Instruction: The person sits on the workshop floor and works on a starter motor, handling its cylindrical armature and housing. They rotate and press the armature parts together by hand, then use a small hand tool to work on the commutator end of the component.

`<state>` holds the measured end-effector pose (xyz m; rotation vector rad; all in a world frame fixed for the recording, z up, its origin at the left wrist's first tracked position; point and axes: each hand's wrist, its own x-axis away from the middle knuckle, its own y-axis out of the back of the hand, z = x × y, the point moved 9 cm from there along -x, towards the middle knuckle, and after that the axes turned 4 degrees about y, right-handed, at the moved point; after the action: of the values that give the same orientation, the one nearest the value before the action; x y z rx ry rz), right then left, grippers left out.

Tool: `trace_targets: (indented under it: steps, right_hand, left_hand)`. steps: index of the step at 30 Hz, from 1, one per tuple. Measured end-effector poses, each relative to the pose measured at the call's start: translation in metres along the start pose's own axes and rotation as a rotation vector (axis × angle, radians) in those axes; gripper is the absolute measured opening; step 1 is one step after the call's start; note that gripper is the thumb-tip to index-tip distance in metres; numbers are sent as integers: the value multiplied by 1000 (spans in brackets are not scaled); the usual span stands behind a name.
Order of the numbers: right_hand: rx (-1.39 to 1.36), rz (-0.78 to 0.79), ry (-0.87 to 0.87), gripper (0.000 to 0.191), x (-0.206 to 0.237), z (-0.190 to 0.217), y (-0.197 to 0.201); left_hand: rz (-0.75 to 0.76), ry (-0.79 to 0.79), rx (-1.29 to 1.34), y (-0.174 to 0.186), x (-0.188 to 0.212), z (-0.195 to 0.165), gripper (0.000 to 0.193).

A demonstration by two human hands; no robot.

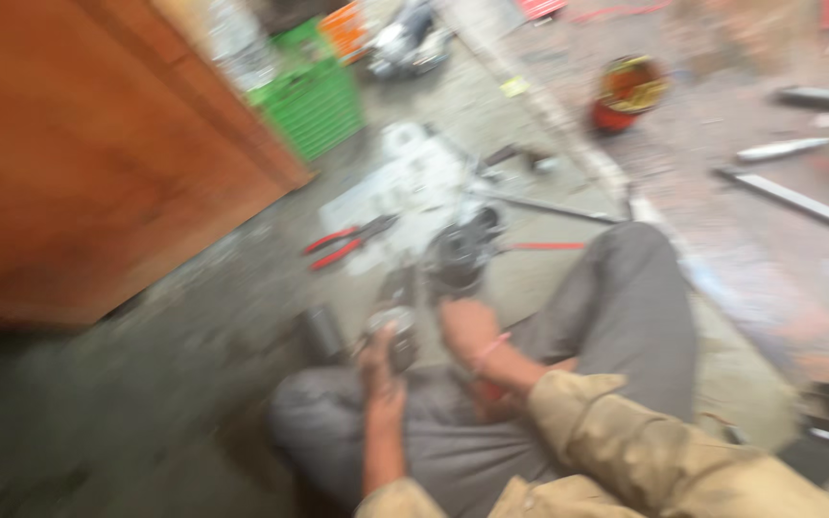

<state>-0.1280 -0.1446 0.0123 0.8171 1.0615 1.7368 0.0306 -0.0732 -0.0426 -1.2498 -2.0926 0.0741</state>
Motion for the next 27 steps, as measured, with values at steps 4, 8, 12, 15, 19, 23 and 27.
trace_targets:
  steps: [4,8,12,15,19,23,27]
  right_hand:
    - [-7,20,-35,22,-35,-36,57]
    - [-125,-18,-56,17,-11,-9,62]
    - [-149,-53,-90,13,5,-15,57]
    - [-160,-67,-101,20,22,-46,67]
    - [-82,-84,-68,25,7,-47,63]
    - [-25,-192,51,31,-14,-51,57]
    - [-136,-158,67,32,-44,-43,32]
  left_hand:
    - [68,-32,20,-88,-24,-16,45]
    - [170,-26,-10,-71,-8,-13,49]
    - [295,15,-51,-67,-19,5,56]
    - [240,213,-186,-82,-25,35,60]
    - [235,47,-89,-84,-39,26,54]
    - [78,-26,29,-69,-57,20,46]
    - [54,14,5,-59,-79,-6,43]
